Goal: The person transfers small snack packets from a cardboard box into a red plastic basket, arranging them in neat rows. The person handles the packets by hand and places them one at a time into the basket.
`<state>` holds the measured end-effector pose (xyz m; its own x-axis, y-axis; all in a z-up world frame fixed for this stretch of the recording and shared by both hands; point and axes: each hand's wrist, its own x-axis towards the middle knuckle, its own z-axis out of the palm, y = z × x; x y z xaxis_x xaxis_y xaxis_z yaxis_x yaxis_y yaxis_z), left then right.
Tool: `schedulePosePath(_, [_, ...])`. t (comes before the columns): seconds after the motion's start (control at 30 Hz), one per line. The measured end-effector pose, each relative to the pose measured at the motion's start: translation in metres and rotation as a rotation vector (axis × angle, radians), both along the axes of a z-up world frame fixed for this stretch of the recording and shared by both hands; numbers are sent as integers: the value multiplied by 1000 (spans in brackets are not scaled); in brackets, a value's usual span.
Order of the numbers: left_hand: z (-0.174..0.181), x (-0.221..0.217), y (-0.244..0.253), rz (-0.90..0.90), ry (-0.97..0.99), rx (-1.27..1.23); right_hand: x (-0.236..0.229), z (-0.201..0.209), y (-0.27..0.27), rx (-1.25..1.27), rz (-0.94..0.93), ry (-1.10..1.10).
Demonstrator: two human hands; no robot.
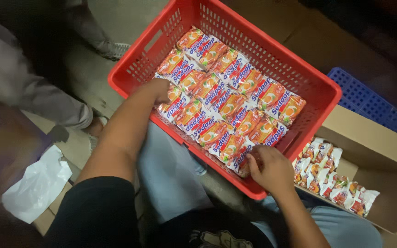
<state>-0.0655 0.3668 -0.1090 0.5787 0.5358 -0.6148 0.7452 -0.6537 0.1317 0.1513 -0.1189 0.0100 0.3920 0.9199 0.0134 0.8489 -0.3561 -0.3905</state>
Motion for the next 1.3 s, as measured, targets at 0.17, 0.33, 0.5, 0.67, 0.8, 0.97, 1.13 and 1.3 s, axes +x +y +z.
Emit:
schedulePosePath(0.17, [82,20,-39,20,44,75,-1,8,1,-8,-11,33])
schedulePosePath(0.33, [126,54,-76,-141,19,147,-4,10,4,-32,-21,3])
schedulePosePath(0.5, [95,93,-143,-650,-236,-69,-3,11,4,-34,-24,5])
schedulePosePath(0.67, [96,103,-185,-929,-94,-86,-4,5,4,-44,-27,12])
schedulePosePath(0.8, [65,97,-168,-877,-34,-11,-1,4,0,-37,-28,15])
schedulePosePath(0.97, [44,100,-172,-853,-34,22,-4,15,5,-65,-30,56])
schedulePosePath(1.13, [71,90,-166,-840,-87,39,-4,15,5,-75,-22,22])
schedulePosePath(1.3, [90,73,-110,-203,-523,-91,-3,9,2,-43,-23,2])
